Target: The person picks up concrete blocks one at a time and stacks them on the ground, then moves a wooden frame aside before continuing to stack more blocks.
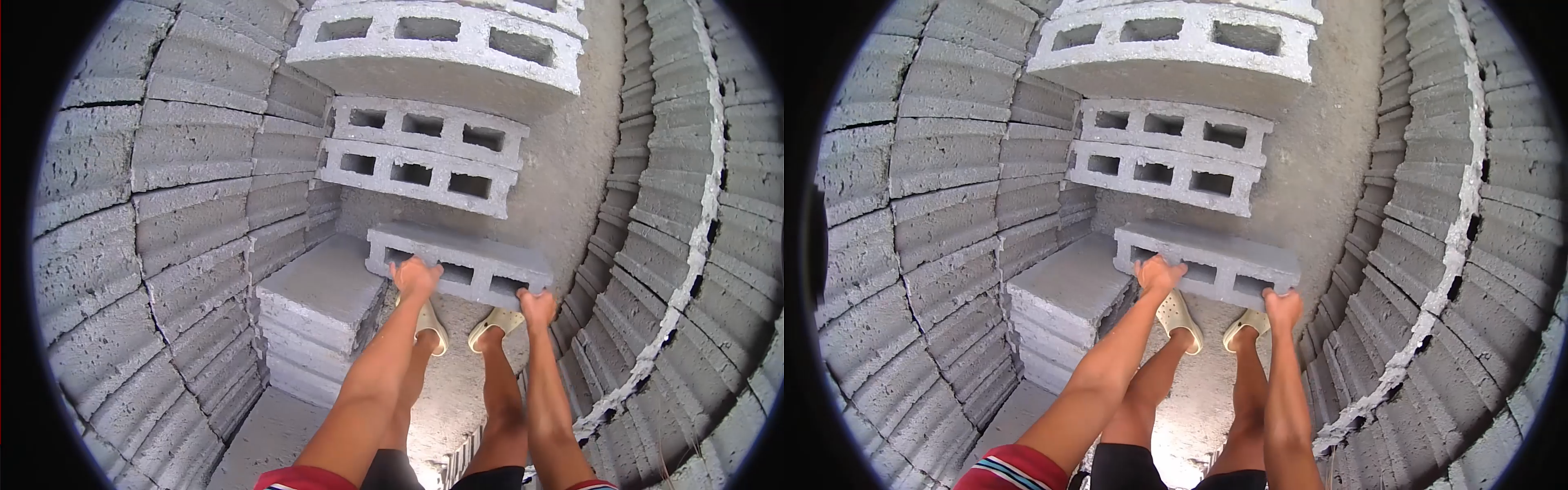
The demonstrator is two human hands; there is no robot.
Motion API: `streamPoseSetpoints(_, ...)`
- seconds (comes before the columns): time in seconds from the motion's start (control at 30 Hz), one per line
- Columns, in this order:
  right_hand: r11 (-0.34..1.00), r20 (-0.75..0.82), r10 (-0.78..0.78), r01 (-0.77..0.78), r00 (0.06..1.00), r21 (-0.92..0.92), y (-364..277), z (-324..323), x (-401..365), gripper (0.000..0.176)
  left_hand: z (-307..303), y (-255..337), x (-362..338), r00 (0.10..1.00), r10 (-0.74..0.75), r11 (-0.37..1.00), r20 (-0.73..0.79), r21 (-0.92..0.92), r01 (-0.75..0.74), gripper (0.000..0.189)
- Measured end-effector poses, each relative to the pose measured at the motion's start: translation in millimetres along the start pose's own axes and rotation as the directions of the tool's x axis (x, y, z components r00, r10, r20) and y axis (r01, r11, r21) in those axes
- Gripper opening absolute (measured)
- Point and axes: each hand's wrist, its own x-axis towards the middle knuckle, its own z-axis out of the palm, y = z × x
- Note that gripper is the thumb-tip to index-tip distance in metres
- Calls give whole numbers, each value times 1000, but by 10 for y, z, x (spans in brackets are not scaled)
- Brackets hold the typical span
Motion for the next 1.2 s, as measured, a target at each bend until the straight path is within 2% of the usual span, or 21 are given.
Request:
streamPoseSetpoints(0.03,999,-12,-30,30,999,12,-52,-35,-95,42,-95,-27,7,1000,0,1000,26,-2,0,46)
streamPoseSetpoints(0.13,999,34,47,-47,998,-9,-204,-68,-192,44,-361,-89,22,997,-15,999,70,34,12,44)
streamPoseSetpoints(0.23,999,26,33,-33,999,-6,-376,-11,-203,44,-652,-107,19,997,-43,999,62,27,41,44)
streamPoseSetpoints(0.33,999,87,13,-17,996,50,-646,93,-214,45,-893,-204,182,995,-47,999,84,0,47,46)
streamPoseSetpoints(0.43,997,151,14,-25,988,68,-890,309,-170,48,-1035,-297,433,997,-82,997,2,13,82,48)
streamPoseSetpoints(0.57,987,78,-18,6,997,158,-1224,564,-140,49,-1193,-396,761,993,-84,994,-78,58,89,50)
streamPoseSetpoints(0.67,985,71,-9,-3,997,175,-1250,745,-111,48,-1237,-392,880,997,-73,995,-38,67,75,51)
streamPoseSetpoints(0.73,985,28,-26,21,999,170,-1280,850,-25,47,-1188,-365,1022,995,-56,997,-83,57,61,50)
streamPoseSetpoints(0.77,986,62,-8,-2,998,164,-1249,900,10,46,-1107,-419,1033,994,-60,996,-86,60,65,50)
streamPoseSetpoints(0.83,988,132,20,-39,991,146,-1298,846,16,44,-1139,-443,966,998,-54,997,9,62,54,47)
streamPoseSetpoints(0.87,989,103,12,-27,995,147,-1328,848,20,43,-1208,-403,988,999,-35,998,32,55,33,46)
streamPoseSetpoints(0.93,989,48,0,-7,999,145,-1313,880,6,42,-1110,-470,1033,999,-11,999,-44,46,13,45)
streamPoseSetpoints(1.07,995,64,-33,27,997,97,-1295,885,41,41,-917,-510,1101,975,-2,1000,-221,-2,2,52)
streamPoseSetpoints(1.1,995,72,-61,55,996,86,-1258,901,64,40,-868,-497,1107,970,-36,997,-242,-72,20,48)
streamPoseSetpoints(1.2,991,70,-90,82,993,103,-1216,952,100,38,-744,-480,1075,919,-37,993,-391,-117,-9,42)
